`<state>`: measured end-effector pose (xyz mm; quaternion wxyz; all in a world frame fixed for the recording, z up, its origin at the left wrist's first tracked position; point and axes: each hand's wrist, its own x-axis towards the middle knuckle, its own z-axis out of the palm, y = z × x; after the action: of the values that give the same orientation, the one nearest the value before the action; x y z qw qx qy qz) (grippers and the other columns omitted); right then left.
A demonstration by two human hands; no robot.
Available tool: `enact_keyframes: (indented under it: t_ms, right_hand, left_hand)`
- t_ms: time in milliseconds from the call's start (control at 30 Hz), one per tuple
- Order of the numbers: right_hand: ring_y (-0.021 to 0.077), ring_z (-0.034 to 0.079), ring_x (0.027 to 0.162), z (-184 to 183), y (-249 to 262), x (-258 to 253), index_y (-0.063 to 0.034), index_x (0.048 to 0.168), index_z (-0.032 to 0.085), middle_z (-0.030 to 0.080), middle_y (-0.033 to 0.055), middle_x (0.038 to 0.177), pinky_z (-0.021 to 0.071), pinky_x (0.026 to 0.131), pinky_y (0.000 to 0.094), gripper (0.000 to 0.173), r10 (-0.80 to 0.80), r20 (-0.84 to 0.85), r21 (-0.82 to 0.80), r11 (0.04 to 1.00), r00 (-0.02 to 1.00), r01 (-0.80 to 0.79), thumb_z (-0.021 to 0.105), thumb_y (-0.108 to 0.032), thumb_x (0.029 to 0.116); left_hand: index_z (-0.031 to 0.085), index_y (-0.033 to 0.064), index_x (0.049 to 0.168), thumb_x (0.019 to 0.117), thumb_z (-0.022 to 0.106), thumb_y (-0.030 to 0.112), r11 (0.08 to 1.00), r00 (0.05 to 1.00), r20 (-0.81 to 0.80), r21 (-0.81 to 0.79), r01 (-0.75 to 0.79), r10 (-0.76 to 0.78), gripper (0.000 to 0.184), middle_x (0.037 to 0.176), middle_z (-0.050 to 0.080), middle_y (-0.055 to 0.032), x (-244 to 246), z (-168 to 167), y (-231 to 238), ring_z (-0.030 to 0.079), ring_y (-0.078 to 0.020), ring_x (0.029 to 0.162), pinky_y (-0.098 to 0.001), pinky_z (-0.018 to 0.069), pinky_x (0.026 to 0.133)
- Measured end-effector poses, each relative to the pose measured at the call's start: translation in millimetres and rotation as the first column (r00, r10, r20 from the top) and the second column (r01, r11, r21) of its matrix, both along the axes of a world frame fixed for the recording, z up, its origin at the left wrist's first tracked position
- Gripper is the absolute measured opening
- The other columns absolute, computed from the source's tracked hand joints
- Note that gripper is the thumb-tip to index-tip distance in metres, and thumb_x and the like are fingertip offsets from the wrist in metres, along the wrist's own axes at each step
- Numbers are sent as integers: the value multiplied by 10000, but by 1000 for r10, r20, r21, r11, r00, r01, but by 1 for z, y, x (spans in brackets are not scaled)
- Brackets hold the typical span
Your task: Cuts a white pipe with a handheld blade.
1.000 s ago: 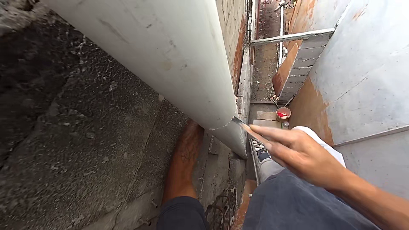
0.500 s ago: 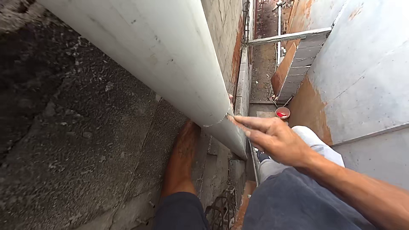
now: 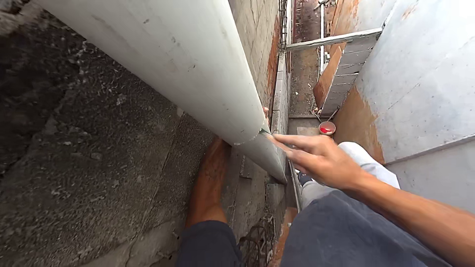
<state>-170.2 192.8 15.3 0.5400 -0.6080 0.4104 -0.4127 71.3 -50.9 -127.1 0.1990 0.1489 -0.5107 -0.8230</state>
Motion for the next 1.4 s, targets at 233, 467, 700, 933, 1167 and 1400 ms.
enact_keyframes:
  t_ms: [233,467,700,933,1167,1400]
  right_hand:
    - [-6,394,435,0,11,-9,-145,1416,632,513,-106,598,359,400,187,436,-4,-3,4,1000,1000,4,495,-190,1004]
    - [-11,398,434,-1,16,-14,-101,1429,609,510,-110,601,360,392,176,459,12,48,18,1000,999,-13,493,-162,989]
    - [3,400,452,1,18,-14,-125,1444,603,522,-94,631,367,414,189,468,27,34,22,999,999,-28,492,-167,991]
    - [15,409,462,3,12,-12,-136,1456,594,506,-84,618,377,437,205,473,50,17,30,998,999,-51,486,-175,997]
    - [31,422,478,7,-2,1,-134,1441,609,515,-57,629,393,466,226,442,59,26,31,998,998,-60,490,-162,1016]
    - [43,420,464,7,-12,9,-114,1425,621,507,-46,602,384,455,229,420,58,58,34,998,997,-60,499,-152,1024]
  left_hand:
    - [548,59,840,1071,350,88,814,711,441,-81,-576,547,306,523,491,34,-68,102,73,524,-84,429,-233,504,465]
    - [492,101,695,1053,316,36,865,764,432,-81,-496,479,404,495,513,25,-67,120,69,550,-91,428,-252,521,468]
    - [534,134,791,1069,314,121,941,891,314,-22,-338,327,355,555,562,37,-47,85,49,596,-111,494,-295,555,535]
    - [505,169,694,1045,291,157,980,941,274,-29,-197,197,411,545,554,46,-43,82,39,600,-104,518,-304,561,572]
    - [553,139,779,1075,333,207,992,963,244,25,-127,117,375,618,565,19,-31,72,29,615,-137,576,-342,580,625]
    - [508,159,683,1042,331,171,962,931,253,0,-272,264,401,533,528,40,-45,78,43,568,-103,481,-297,547,526]
